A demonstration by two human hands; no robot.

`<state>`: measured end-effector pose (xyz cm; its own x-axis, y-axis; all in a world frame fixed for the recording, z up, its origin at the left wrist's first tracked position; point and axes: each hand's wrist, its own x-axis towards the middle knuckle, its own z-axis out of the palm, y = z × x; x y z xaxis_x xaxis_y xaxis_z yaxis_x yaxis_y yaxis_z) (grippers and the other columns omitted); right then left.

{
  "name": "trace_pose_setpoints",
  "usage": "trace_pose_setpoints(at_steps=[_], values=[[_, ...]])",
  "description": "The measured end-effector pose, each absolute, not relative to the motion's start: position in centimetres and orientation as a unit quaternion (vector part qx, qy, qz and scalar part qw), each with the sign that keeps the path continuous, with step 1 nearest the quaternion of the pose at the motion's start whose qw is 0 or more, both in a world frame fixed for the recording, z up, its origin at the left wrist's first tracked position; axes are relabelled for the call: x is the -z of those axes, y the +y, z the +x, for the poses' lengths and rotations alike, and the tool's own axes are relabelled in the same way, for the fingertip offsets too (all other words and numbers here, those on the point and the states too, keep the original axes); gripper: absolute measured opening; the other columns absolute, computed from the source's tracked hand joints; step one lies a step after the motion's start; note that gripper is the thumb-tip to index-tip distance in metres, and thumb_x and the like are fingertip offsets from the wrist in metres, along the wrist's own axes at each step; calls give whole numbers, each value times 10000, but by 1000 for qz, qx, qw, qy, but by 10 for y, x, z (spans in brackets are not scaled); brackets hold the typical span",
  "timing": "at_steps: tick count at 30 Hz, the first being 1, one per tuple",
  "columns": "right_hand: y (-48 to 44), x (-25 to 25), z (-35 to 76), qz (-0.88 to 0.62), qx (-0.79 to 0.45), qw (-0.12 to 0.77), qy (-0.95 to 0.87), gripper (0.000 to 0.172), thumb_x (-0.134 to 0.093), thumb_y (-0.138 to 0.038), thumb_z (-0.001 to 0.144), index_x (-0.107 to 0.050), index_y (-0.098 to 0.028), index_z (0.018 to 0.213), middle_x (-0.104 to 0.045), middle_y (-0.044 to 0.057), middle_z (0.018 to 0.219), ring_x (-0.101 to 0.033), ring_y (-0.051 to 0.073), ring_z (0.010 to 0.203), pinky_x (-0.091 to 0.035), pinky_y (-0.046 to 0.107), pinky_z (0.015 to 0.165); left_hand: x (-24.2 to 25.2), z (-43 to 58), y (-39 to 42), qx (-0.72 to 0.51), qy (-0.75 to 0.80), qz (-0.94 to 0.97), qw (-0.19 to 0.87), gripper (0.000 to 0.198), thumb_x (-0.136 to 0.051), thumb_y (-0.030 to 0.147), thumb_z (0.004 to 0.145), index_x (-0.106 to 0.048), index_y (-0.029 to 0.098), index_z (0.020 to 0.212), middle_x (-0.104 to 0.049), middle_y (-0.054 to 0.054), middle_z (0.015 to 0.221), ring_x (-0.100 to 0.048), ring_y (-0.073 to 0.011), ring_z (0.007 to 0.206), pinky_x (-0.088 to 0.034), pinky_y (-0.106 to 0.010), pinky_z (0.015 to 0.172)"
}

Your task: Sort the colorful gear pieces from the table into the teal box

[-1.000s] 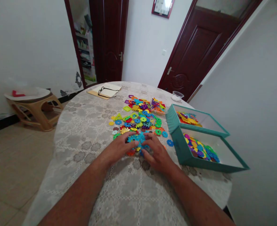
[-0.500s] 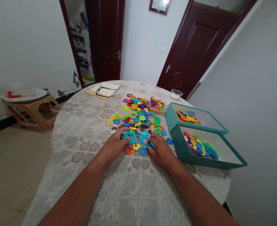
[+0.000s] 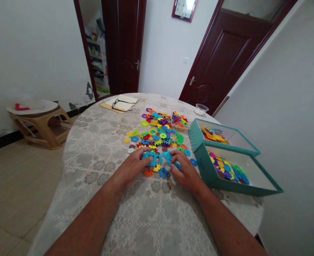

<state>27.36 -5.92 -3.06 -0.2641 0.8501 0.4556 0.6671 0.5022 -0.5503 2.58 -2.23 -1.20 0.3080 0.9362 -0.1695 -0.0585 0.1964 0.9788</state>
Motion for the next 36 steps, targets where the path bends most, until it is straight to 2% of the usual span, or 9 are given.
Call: trace_pose_setpoints(at_steps=[8, 11, 15, 20, 22, 24, 27, 31, 36], values=[[-74, 23, 252, -433, -106, 388, -807, 140, -602, -185, 961, -575, -260, 1076, -570, 133, 1418, -549, 273, 1373, -463, 473, 1137, 8, 26, -28, -355, 407, 513, 668, 483, -749, 355, 831, -712, 208, 1290, -719, -122, 1304, -732, -255, 1053, -639, -372, 843], [-73, 29, 246, -417, -95, 353, -832, 171, -612, -188, 961, -588, -259, 1114, -549, 142, 1456, -532, 275, 1396, -465, 482, 1149, 8, 24, -29, -329, 376, 554, 666, 525, -718, 316, 831, -702, 216, 1346, -720, -133, 1322, -729, -279, 1109, -618, -425, 932], [-71, 31, 242, -415, -99, 329, -843, 184, -649, -203, 951, -597, -254, 1120, -545, 139, 1469, -528, 268, 1397, -476, 478, 1148, 7, 20, -26, -321, 368, 654, 578, 477, -693, 238, 806, -766, 289, 1274, -717, -88, 1382, -648, -301, 1301, -484, -446, 1148], [-70, 29, 241, -429, -90, 332, -835, 192, -658, -195, 943, -610, -247, 1122, -548, 135, 1473, -533, 267, 1382, -469, 478, 1152, 12, 18, -21, -303, 365, 669, 572, 496, -728, 361, 855, -729, 283, 1345, -716, -91, 1395, -651, -335, 1299, -476, -484, 1157], [-71, 30, 240, -427, -98, 350, -828, 274, -672, -204, 937, -610, -250, 1200, -554, 133, 1471, -522, 272, 1388, -466, 480, 1148, 15, 19, -19, -304, 370, 683, 551, 572, -765, 370, 831, -698, 278, 1392, -688, -88, 1445, -601, -342, 1370, -431, -484, 1203], [-71, 30, 238, -445, -134, 388, -796, 421, -693, -225, 924, -579, -257, 1328, -576, 126, 1439, -557, 261, 1325, -532, 428, 1046, 16, 19, -19, -306, 385, 685, 538, 680, -750, 372, 838, -611, 266, 1495, -626, -91, 1525, -555, -338, 1422, -402, -480, 1227], [-70, 28, 235, -508, -235, 428, -710, 588, -709, -242, 898, -526, -275, 1455, -642, 84, 1302, -646, 202, 1036, -563, 308, 774, 16, 19, -20, -288, 372, 688, 553, 833, -700, 403, 880, -406, 245, 1643, -501, -102, 1641, -545, -325, 1433, -422, -464, 1212], [-67, 21, 236, -558, -353, 374, -651, 452, -724, -231, 847, -661, -249, 1294, -694, 13, 1053, -619, 161, 830, -503, 275, 720, 15, 19, -23, -248, 336, 723, 550, 877, -699, 406, 895, -332, 269, 1679, -432, -91, 1691, -492, -334, 1483, -398, -481, 1229], [-75, 8, 236, -549, -374, 309, -680, 236, -724, -264, 846, -679, -236, 1076, -697, -14, 974, -627, 183, 896, -469, 264, 754, 20, 18, -24, -234, 330, 749, 525, 841, -720, 398, 900, -379, 285, 1661, -362, -69, 1728, -368, -332, 1574, -246, -519, 1309]])
